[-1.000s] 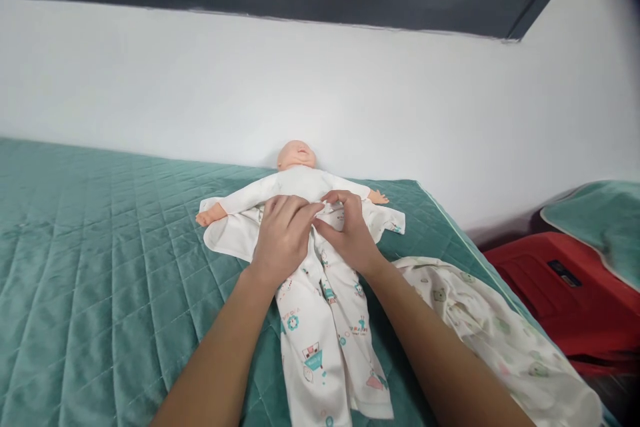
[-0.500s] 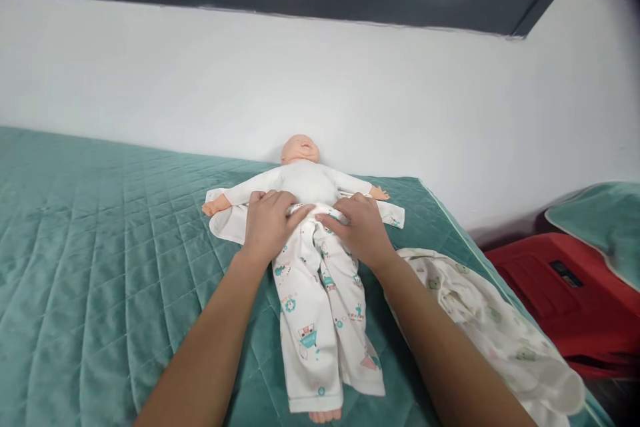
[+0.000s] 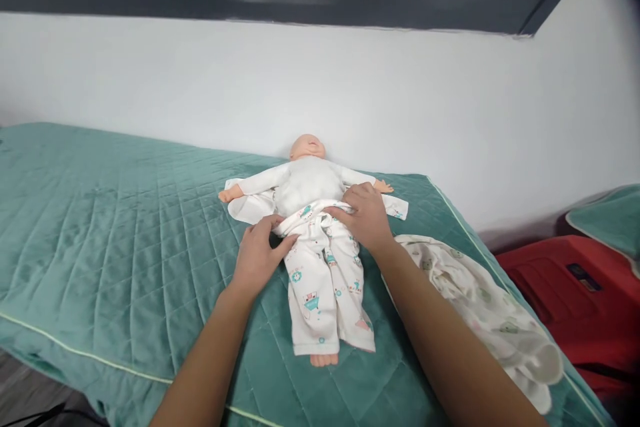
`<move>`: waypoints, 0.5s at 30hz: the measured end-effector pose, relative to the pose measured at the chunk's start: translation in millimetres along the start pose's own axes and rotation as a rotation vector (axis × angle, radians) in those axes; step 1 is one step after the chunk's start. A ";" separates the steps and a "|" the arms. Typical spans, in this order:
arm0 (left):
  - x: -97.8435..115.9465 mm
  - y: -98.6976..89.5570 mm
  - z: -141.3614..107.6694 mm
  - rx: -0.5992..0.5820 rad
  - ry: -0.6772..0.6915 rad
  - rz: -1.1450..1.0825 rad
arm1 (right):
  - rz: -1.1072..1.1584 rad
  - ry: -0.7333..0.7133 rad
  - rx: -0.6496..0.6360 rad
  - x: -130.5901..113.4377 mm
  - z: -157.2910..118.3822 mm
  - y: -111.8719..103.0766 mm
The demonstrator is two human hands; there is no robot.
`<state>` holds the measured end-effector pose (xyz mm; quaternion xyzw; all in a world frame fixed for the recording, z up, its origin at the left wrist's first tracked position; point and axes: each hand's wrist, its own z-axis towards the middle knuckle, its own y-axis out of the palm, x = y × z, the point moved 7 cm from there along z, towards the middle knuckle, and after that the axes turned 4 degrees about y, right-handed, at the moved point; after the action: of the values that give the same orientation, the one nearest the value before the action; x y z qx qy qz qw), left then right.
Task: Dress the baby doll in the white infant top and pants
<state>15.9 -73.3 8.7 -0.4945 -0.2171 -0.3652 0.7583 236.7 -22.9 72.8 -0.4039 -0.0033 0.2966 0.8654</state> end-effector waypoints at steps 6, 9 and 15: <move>10.4 -1.1 4.6 0.061 0.154 0.219 | 0.030 0.004 0.042 -8.9 -18.9 -14.9; 11.6 -0.8 4.1 0.075 0.182 0.296 | 0.062 0.085 -0.020 -10.1 -34.9 -20.7; 17.8 -1.9 -0.9 0.084 0.209 0.393 | 0.258 0.344 -0.236 -15.8 -69.1 -23.2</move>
<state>25.8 -80.6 21.7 -0.4548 -0.0516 -0.2502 0.8532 252.5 -90.8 46.2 -0.5439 0.1612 0.3291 0.7549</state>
